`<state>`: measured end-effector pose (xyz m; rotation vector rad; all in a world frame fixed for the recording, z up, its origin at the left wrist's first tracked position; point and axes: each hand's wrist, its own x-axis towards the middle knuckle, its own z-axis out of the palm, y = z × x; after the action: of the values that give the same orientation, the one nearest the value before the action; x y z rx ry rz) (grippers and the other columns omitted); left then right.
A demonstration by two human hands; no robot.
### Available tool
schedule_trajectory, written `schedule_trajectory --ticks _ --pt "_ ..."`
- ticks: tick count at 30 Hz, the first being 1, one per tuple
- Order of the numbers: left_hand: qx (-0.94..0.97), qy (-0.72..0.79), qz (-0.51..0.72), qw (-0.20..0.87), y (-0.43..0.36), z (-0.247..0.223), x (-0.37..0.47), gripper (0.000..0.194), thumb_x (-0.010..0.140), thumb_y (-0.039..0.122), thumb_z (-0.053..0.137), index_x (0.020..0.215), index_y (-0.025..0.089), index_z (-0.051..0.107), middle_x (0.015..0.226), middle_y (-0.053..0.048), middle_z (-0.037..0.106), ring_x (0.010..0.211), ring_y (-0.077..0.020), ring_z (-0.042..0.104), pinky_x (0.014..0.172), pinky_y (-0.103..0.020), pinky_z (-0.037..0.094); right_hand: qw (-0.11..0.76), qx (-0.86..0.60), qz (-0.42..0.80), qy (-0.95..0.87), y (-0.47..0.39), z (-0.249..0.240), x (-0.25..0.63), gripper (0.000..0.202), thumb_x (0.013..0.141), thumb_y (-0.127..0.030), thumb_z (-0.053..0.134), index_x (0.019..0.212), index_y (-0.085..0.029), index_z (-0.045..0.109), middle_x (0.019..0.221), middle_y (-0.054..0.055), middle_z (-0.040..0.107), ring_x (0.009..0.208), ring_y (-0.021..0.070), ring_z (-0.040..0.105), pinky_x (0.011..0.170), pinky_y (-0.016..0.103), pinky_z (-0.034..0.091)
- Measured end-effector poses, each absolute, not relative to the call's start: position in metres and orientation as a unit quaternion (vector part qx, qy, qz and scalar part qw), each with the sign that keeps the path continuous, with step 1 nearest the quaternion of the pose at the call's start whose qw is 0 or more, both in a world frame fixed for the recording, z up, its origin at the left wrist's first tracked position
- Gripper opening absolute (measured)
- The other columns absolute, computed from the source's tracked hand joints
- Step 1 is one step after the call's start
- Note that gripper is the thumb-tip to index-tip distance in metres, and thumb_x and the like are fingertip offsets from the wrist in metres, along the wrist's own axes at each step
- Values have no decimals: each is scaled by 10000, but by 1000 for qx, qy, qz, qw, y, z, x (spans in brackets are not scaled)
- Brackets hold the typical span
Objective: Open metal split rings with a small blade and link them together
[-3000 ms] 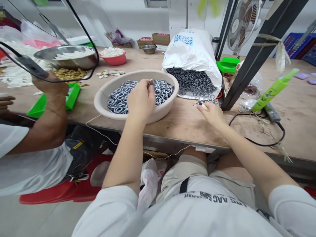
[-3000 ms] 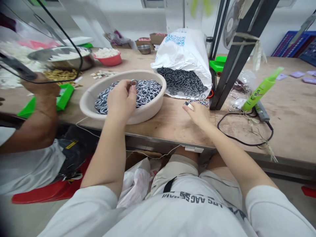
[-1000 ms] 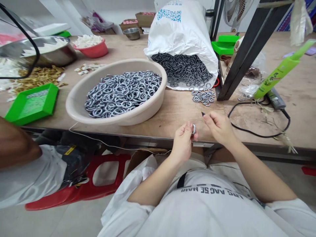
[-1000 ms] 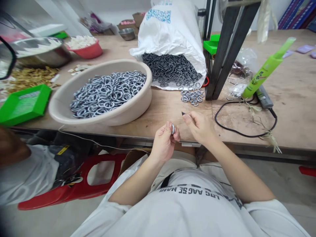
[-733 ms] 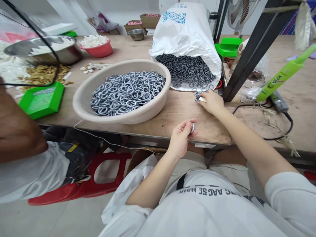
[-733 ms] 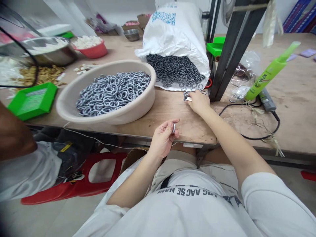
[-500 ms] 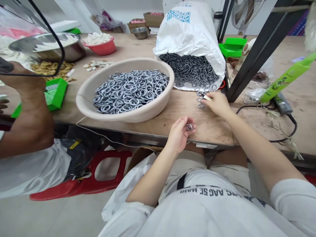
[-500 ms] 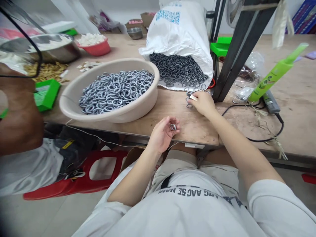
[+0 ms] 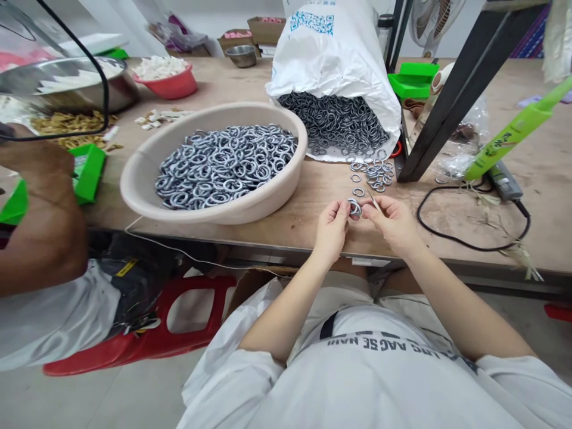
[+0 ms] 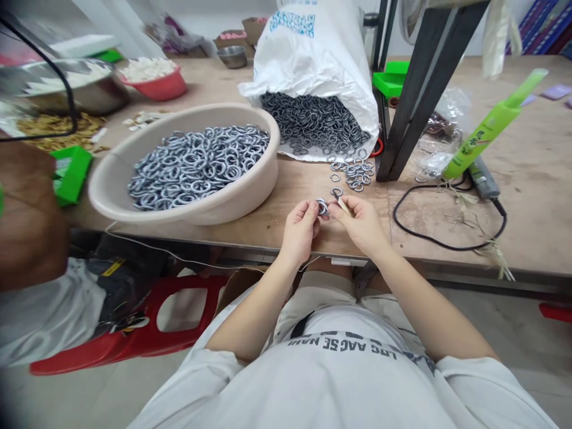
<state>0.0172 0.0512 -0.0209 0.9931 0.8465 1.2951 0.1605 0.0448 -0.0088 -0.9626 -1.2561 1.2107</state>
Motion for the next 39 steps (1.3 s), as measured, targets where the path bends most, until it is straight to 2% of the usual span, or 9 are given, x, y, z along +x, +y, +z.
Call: schedule_trajectory --ticks 4,7,11,14,17,23,30,36,39 --pt "461 365 546 597 52 -21 17 347 872 508 635 867 161 619 728 0 630 456 -41 359 423 -191 255 552 -408 517 -512 54 -15 158 312 801 -430 770 1028 -218 740 957 20 742 857 156 668 858 312 534" --pt "462 377 532 601 59 -25 19 343 857 502 650 887 162 628 733 0 645 453 -44 361 441 -191 299 536 -422 525 -509 62 -23 161 329 781 -438 783 1013 -208 747 967 27 750 871 165 673 887 325 528" --pt "515 375 527 562 73 -31 18 272 863 410 656 909 142 672 806 -41 700 656 -100 561 659 -214 456 529 -449 509 -510 68 -30 168 348 785 -433 774 1044 -203 743 1016 37 757 931 181 675 949 348 499" --pt "580 384 520 496 80 -36 16 245 888 341 618 977 136 719 925 -75 740 847 -161 639 814 -265 480 540 -457 475 -524 68 -31 171 367 829 -454 725 1107 -214 730 1083 40 751 1031 200 663 1008 367 471" --pt "614 398 489 476 84 -38 13 277 903 296 582 1074 138 732 1033 -97 751 937 -195 659 865 -294 480 525 -460 448 -559 69 -30 170 394 862 -469 683 1167 -220 713 1162 45 735 1104 217 643 1038 380 452" --pt "644 432 399 489 89 -31 10 304 898 282 563 1079 114 740 921 -87 754 789 -182 633 756 -289 469 518 -499 411 -560 73 -34 171 380 871 -455 661 1131 -184 716 1109 59 744 1046 233 657 979 382 473" --pt "573 375 454 570 91 -31 13 265 858 315 639 1006 106 709 888 -69 725 806 -148 620 797 -261 468 501 -509 384 -585 62 -26 170 311 849 -412 690 1048 -175 721 949 39 731 887 199 648 856 345 492" --pt "527 363 441 630 72 -24 18 400 850 537 645 805 140 634 667 -8 595 601 -91 496 569 -197 394 568 -443 477 -503 49 -10 157 323 775 -441 773 976 -203 690 813 3 682 684 149 620 695 314 531" --pt "480 367 452 656 58 -15 20 441 841 583 637 756 153 583 610 20 514 531 -68 412 480 -181 307 580 -433 476 -500 44 -6 155 317 796 -476 756 961 -213 688 837 12 691 705 153 630 705 311 542"
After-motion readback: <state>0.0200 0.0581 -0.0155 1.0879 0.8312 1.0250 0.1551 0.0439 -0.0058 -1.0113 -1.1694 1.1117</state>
